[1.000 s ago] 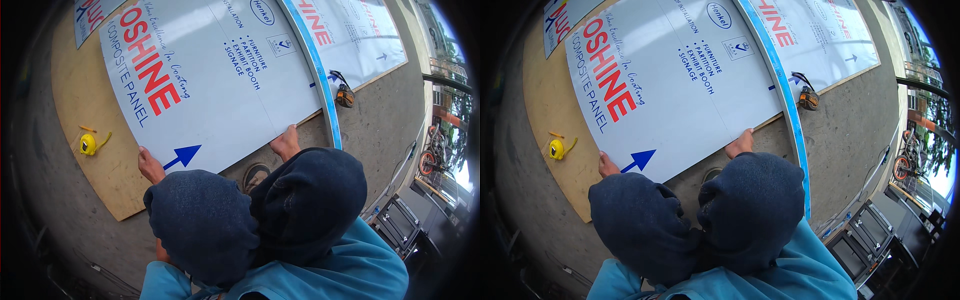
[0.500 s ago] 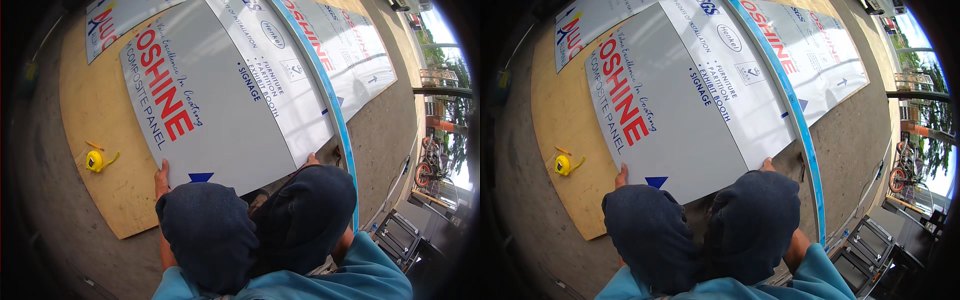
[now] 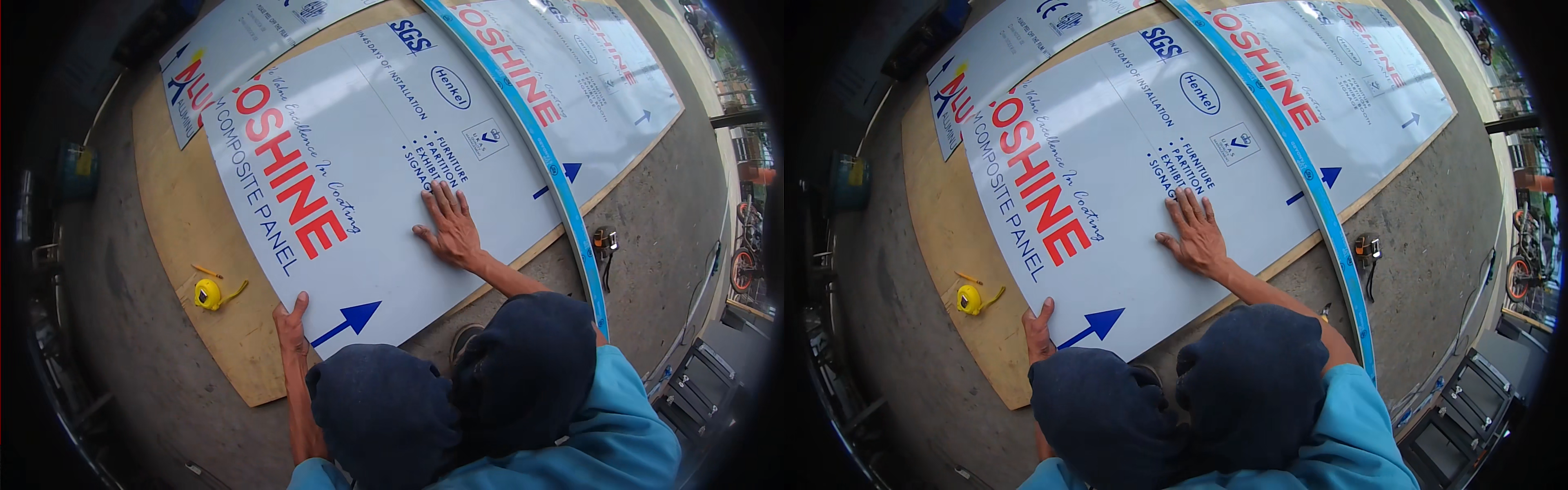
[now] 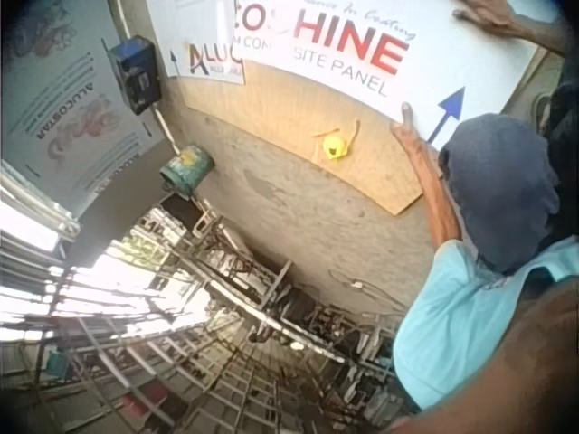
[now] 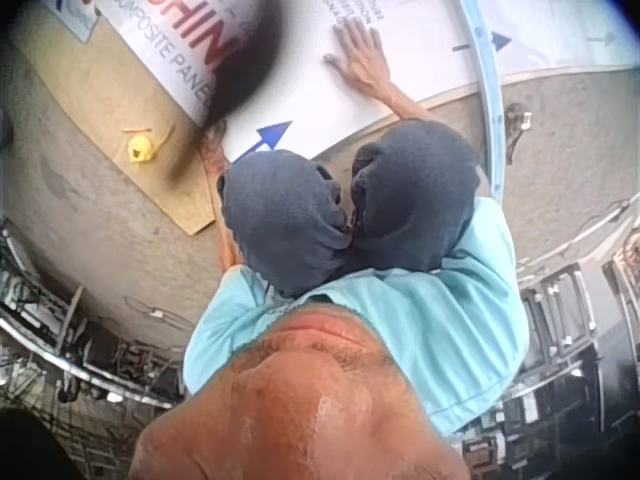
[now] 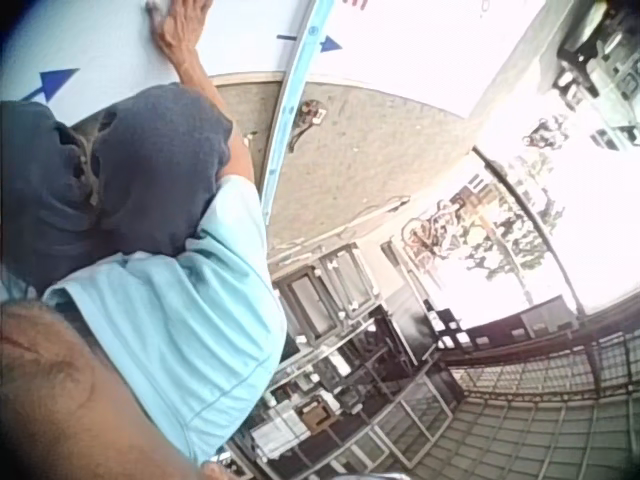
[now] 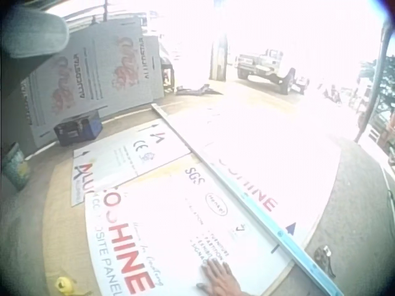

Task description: The recorder uses a measuring tape and utility knife to measure and mark large composite panels on a workshop floor.

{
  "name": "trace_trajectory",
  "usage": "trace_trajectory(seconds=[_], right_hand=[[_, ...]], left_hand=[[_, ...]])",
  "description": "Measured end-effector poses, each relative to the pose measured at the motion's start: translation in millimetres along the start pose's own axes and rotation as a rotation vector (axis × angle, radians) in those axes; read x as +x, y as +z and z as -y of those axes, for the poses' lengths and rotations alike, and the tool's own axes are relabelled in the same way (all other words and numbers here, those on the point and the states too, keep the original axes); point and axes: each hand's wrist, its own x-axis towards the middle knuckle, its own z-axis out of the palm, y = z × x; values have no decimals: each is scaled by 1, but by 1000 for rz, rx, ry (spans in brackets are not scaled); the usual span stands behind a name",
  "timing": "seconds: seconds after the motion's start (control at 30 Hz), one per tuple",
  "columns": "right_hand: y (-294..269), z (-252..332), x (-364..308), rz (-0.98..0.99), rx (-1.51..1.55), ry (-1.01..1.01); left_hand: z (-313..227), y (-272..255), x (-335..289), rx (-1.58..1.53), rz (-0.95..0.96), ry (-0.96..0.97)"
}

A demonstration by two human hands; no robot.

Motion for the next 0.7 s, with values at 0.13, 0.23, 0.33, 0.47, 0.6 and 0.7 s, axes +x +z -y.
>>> trace_trajectory(seconds=[0.13, 0.23, 0.33, 0.47, 0.6, 0.7], right_hand=[[12, 5, 2, 18, 96, 0], [6, -9, 0, -23, 88, 4], [9, -4, 3, 34, 161, 16], [24, -6, -3, -26, 376, 120], [35, -6, 4, -182, 298, 153], [33, -12, 7, -274, 276, 176]], left_hand=[[-24, 11, -29, 81, -139, 58], [-32, 30, -37, 188, -176, 73], [-64, 46, -55, 370, -126, 213], [-117, 68, -53, 359, -36, 222], [-96, 33, -11, 332, -18, 320], [-61, -26, -17, 155, -89, 199]])
